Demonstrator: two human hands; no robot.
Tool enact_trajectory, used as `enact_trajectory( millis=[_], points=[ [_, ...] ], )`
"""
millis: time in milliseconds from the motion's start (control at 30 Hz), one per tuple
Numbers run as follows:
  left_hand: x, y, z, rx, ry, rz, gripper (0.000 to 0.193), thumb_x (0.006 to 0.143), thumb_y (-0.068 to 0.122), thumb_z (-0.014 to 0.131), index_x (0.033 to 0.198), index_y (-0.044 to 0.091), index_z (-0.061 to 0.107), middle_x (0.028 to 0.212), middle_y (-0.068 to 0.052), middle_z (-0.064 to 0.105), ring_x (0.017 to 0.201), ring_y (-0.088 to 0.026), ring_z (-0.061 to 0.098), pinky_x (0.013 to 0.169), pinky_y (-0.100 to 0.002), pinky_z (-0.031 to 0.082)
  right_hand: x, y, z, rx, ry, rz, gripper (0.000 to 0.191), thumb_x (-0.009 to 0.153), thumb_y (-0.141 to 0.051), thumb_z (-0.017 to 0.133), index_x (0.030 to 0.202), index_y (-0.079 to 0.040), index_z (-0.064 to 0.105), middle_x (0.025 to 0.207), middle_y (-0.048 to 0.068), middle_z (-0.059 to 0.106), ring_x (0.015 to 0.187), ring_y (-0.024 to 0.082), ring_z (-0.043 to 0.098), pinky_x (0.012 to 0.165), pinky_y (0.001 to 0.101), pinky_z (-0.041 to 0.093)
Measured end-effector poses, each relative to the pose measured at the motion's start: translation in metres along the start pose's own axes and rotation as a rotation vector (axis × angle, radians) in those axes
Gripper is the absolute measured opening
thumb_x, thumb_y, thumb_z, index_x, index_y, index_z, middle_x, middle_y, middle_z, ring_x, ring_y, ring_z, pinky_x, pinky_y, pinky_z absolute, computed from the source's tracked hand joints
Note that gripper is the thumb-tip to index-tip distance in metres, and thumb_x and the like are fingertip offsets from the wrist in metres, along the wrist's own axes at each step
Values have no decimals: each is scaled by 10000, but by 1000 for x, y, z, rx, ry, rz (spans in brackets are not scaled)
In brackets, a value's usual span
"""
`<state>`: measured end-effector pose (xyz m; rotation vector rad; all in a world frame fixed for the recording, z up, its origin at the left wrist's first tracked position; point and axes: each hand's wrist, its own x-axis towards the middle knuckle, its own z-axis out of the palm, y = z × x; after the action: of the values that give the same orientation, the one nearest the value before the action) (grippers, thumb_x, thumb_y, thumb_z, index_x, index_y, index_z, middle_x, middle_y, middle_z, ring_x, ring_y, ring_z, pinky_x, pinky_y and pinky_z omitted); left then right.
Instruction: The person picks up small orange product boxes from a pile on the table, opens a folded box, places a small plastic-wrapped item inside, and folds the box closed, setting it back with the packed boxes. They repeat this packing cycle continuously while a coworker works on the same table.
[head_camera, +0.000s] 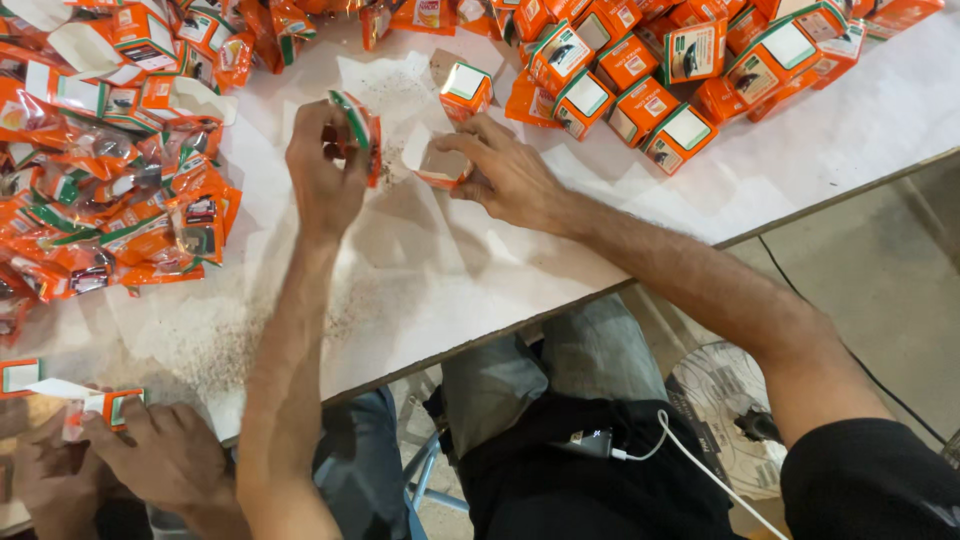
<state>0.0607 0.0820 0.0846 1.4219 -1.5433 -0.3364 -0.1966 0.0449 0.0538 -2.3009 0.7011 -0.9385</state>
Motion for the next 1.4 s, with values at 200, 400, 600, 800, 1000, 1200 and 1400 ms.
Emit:
enact_trajectory(
  millis=[200, 400, 600, 800, 1000, 1200, 1400],
  points=[
    [-50, 59, 31, -65, 243, 616, 299, 899, -100, 792, 1027, 18, 548, 1296, -198, 530, 1172, -375, 645, 963, -419, 618, -1, 9, 4, -246, 87, -131, 354, 853, -136, 814, 1172, -113, 662, 1117, 83, 633, 1117, 331, 638, 843, 424, 571],
    [-44, 51, 49, 48, 227, 774, 377, 863, -81, 867, 965, 10, 515, 1337, -248, 546, 1176, -430, 671, 942, -465, 655, -8, 10, 3, -367, 56, -237, 278, 828, -109, 747, 1085, -4, 738, 1092, 136, 603, 1005, 350, 645, 734, 460, 557],
    [-57, 42, 41, 300, 54, 734, 368, 848, -87, 857, 1003, 9, 537, 1328, -255, 583, 1227, -409, 645, 987, -474, 618, -12, 0, -7, -634, -35, -439, 203, 868, -117, 697, 1019, 18, 698, 1197, 180, 586, 1009, 309, 658, 748, 416, 572],
    [-61, 51, 24, 338, -93, 613, 470, 902, 80, 743, 1303, -62, 543, 1272, -229, 601, 1414, -471, 465, 1220, -639, 303, -15, -20, -11, -394, -15, -309, 536, 749, -99, 715, 1261, -12, 583, 1234, 184, 589, 919, 334, 680, 767, 415, 582],
    [-64, 53, 25, 339, -146, 518, 413, 980, 182, 786, 1319, -16, 657, 1288, -169, 628, 1508, -414, 411, 1292, -618, 233, -14, -7, -8, 233, -169, 62, 763, 878, -100, 801, 1456, -42, 306, 1190, 171, 610, 918, 298, 707, 747, 371, 571],
    [-63, 61, 46, 395, 100, 336, 122, 914, 147, 790, 1020, 142, 732, 1402, -262, 425, 1420, -523, 283, 1151, -645, 287, -10, 6, 2, 15, -222, 127, 966, 846, -157, 958, 1567, -116, 316, 1249, 185, 647, 978, 313, 708, 858, 409, 596],
    [-48, 54, 58, 36, 129, -83, 588, 810, 18, 770, 1302, -125, 483, 1251, -262, 518, 1181, -319, 551, 1004, -475, 507, -13, -3, 2, 359, -61, 97, 842, 797, -57, 825, 1483, -20, 338, 1396, 207, 539, 1189, 343, 656, 907, 395, 596]
  ],
)
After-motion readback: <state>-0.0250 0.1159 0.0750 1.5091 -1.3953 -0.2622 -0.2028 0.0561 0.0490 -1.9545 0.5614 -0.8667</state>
